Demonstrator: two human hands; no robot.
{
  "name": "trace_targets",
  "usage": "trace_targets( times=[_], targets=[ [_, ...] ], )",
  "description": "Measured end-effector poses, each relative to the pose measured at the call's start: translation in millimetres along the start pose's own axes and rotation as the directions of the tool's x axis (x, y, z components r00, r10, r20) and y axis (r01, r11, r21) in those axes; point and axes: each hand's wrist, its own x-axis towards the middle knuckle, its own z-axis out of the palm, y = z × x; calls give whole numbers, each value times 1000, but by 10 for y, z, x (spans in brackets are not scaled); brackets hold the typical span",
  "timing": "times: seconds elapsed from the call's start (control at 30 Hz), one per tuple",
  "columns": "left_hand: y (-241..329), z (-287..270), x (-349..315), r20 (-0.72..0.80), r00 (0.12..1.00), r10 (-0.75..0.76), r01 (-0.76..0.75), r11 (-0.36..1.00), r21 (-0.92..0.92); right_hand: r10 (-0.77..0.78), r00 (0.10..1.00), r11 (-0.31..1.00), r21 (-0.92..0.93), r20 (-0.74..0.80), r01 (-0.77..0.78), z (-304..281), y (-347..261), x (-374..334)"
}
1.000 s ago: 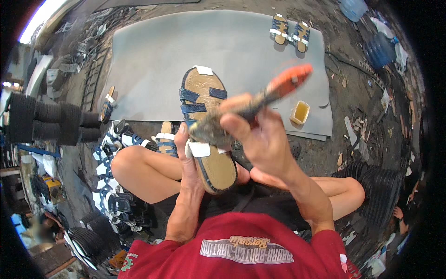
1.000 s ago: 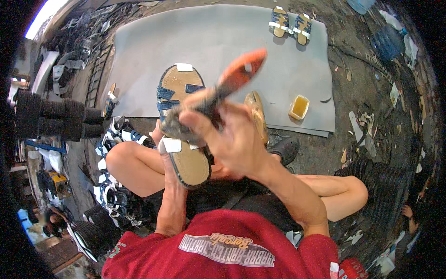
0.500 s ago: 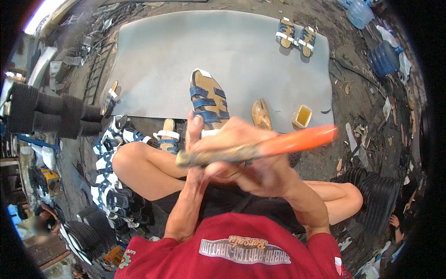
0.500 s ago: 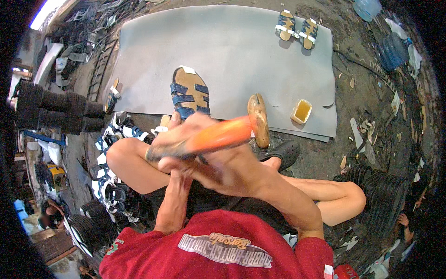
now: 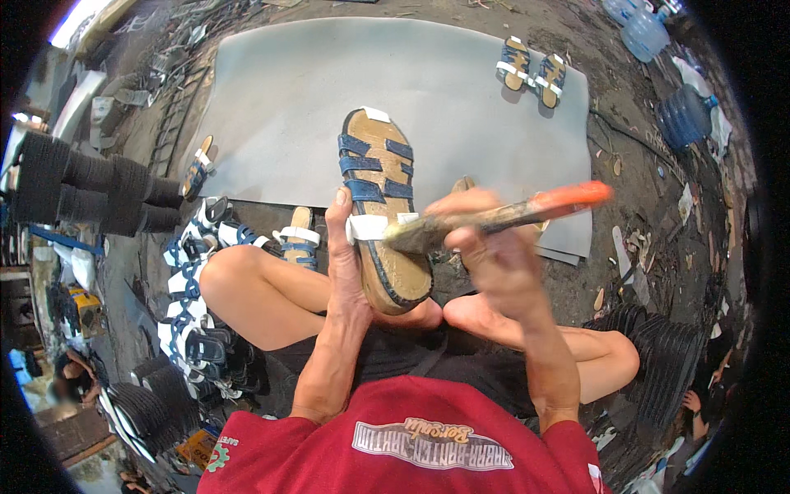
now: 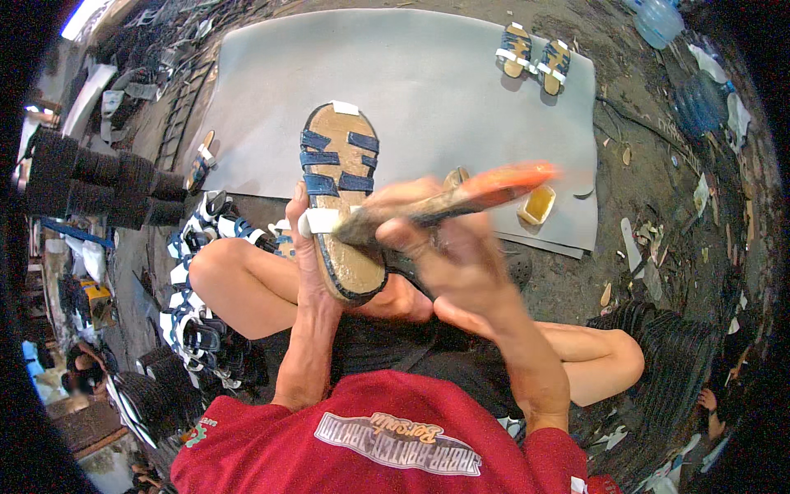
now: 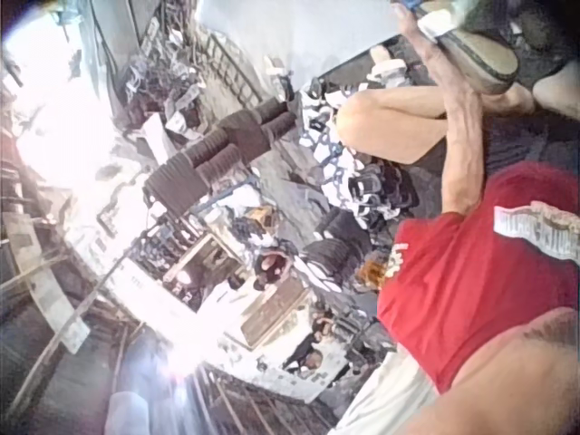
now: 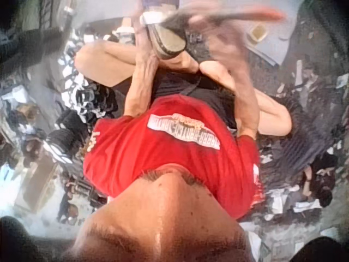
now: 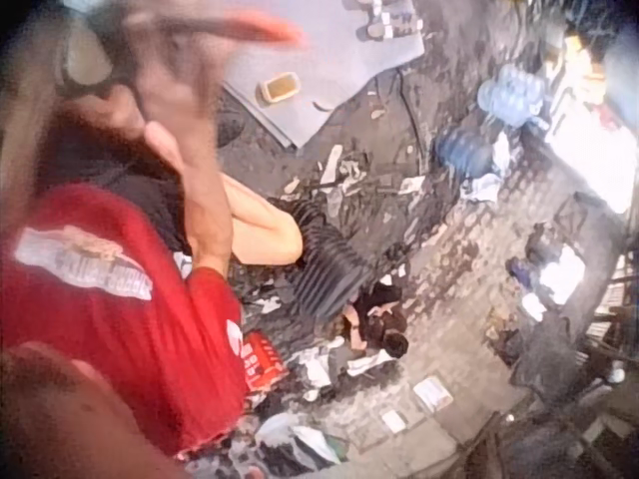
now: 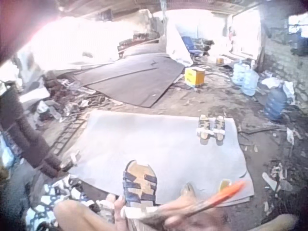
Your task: The person sits on the floor and applies glue to the soles of several sandals using a brush. They dip the brush into a container of glue and spread it evenly across the sole of each sandal before setting it aside.
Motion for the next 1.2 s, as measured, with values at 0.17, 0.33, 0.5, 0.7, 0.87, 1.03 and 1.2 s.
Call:
trace_targets(
  times=[0.17,0.33,0.5,0.7,0.87,1.03,1.2],
  targets=[
    [87,-329,212,17,981,195,-194,981,-17,133,991,972,196,-1,-131,-79,-66,-518],
    [56,-134,71,6,994,111,-111,983,144,99,982,981,179,-158,-70,-208,-140,-190],
    [-198,-194,104,61,994,91,-104,956,275,-270,956,941,-180,111,286,98,-60,133],
    [-199,-222,56,12,998,-67,66,996,65,-81,996,993,-80,41,84,-1,51,160],
    [-16,-111,-67,-9,994,-108,109,990,92,141,986,982,138,-87,-128,-107,163,-121],
    [-270,-346,10,131,991,8,-47,953,299,-64,997,998,11,30,64,58,35,189],
    [-80,-160,-48,51,987,-153,148,985,94,-126,992,973,-197,-10,121,-81,350,-66]
  ],
)
